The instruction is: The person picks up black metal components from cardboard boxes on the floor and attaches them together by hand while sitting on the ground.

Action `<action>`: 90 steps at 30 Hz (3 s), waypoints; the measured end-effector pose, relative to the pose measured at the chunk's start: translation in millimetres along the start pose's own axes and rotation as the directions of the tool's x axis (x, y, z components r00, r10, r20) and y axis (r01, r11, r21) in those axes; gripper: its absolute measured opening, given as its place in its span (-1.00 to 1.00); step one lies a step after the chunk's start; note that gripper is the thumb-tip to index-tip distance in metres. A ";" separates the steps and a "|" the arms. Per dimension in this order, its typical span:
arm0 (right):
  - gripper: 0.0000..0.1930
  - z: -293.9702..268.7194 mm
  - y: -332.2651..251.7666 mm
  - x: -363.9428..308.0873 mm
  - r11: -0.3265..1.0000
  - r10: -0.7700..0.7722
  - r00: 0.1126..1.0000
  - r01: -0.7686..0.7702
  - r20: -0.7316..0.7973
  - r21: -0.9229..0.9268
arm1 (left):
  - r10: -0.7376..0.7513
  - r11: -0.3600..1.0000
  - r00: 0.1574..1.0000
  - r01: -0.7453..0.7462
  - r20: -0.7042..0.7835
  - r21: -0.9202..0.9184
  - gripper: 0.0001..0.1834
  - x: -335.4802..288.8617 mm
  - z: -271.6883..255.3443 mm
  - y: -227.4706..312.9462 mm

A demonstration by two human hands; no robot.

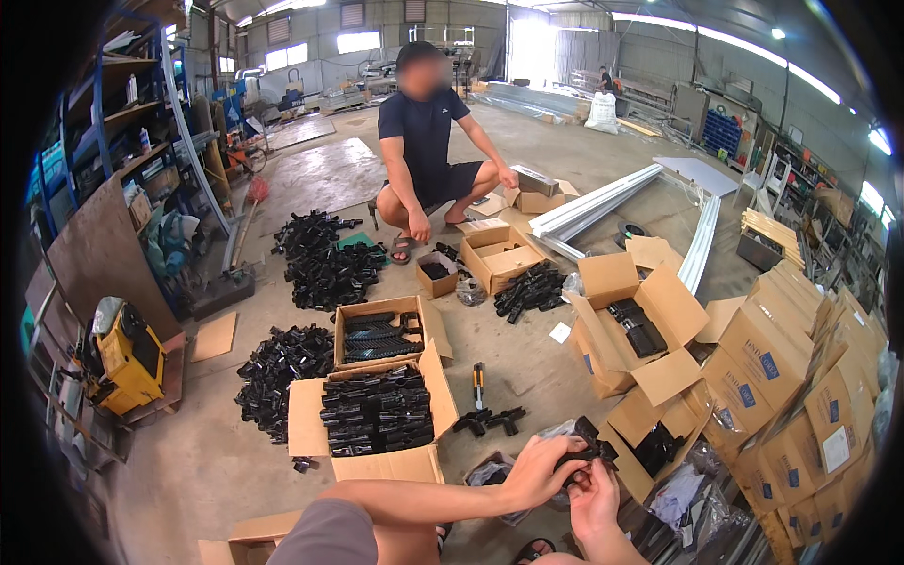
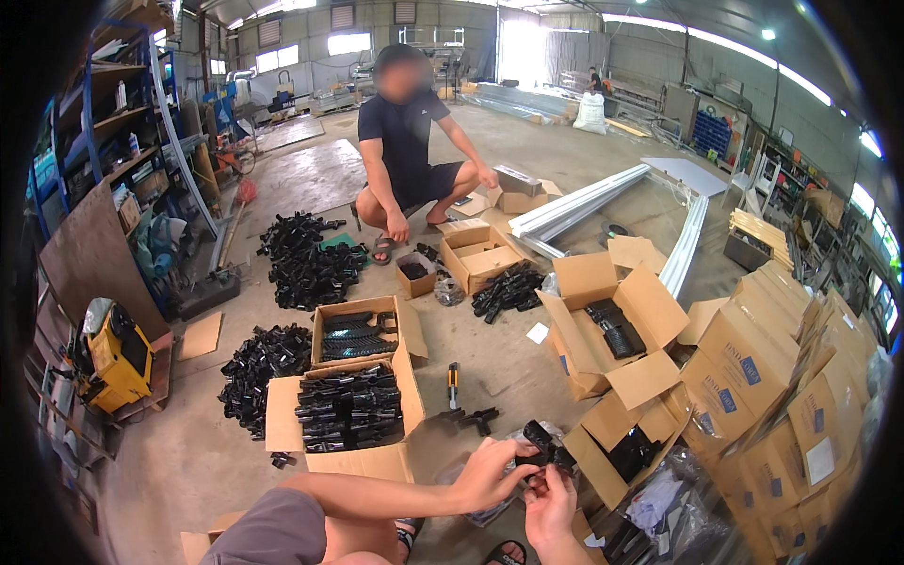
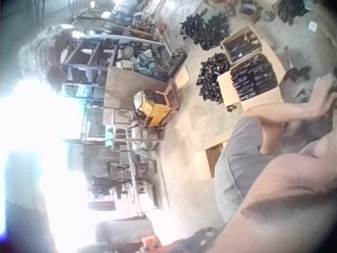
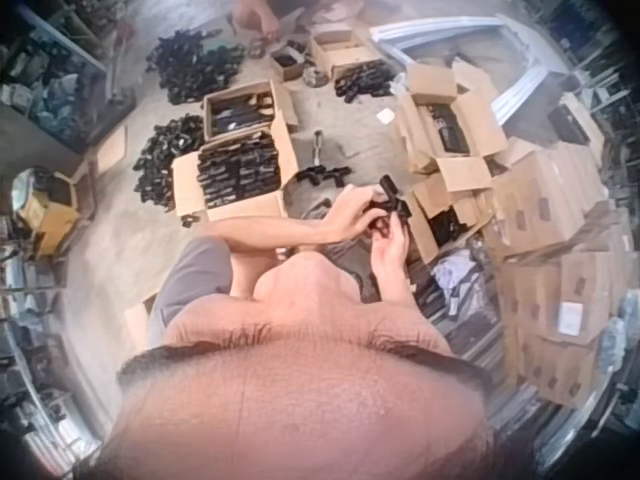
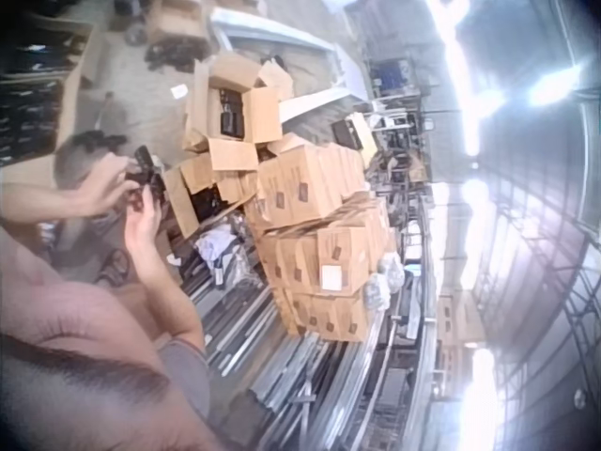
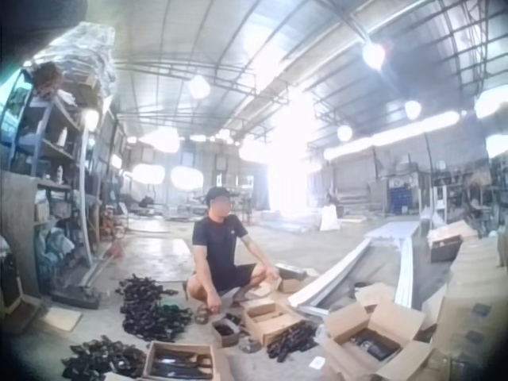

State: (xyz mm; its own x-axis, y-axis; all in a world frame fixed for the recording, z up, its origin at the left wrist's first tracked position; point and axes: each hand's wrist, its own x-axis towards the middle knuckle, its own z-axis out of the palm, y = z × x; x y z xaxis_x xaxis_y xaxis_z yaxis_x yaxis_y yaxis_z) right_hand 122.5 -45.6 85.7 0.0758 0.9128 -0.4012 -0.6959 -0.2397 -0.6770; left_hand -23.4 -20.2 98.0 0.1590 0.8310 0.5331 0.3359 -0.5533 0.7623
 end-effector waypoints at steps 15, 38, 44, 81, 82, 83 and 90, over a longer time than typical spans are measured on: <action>-0.95 -5.5 -1.5 4.3 0.999 0.018 0.999 -0.019 0.026 0.036 | 0.021 1.000 1.000 -0.021 0.012 -0.018 -0.75 4.5 -1.0 -1.0; -0.96 -1.7 -7.0 6.7 0.999 0.020 1.000 -0.020 0.009 -0.032 | -0.476 0.521 0.836 0.517 0.272 -0.679 -0.80 3.6 6.1 -24.6; -0.96 -1.6 -8.9 4.9 0.998 0.004 1.000 -0.004 0.000 -0.067 | -0.512 0.467 0.813 0.535 0.277 -0.704 -0.85 4.2 11.8 -34.0; -0.95 -7.0 -7.7 8.1 0.991 0.037 0.998 -0.044 -0.058 -0.125 | -0.409 0.540 0.849 0.521 0.335 -0.661 -0.83 7.1 4.4 -34.6; -0.95 -7.0 -8.5 9.2 0.991 0.032 0.998 -0.039 -0.054 -0.125 | -0.405 0.541 0.850 0.519 0.336 -0.662 -0.83 8.1 4.5 -33.9; -0.95 -6.9 -9.0 9.5 0.992 0.028 0.998 -0.034 -0.053 -0.124 | -0.414 0.536 0.843 0.530 0.343 -0.657 -0.80 8.9 3.6 -32.4; -0.96 -6.0 -7.6 12.4 0.988 0.029 0.999 -0.035 -0.040 -0.148 | -0.298 0.720 0.873 0.471 0.387 -0.509 -0.59 3.1 -0.5 -39.6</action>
State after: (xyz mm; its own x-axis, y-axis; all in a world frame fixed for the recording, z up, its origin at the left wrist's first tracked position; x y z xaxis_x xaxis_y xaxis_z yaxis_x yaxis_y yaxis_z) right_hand 133.0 -34.4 82.2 0.0839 0.8915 -0.4452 -0.5846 -0.3178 -0.7465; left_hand -36.7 4.3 69.6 0.3978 0.9124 0.0965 -0.1561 -0.0363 0.9871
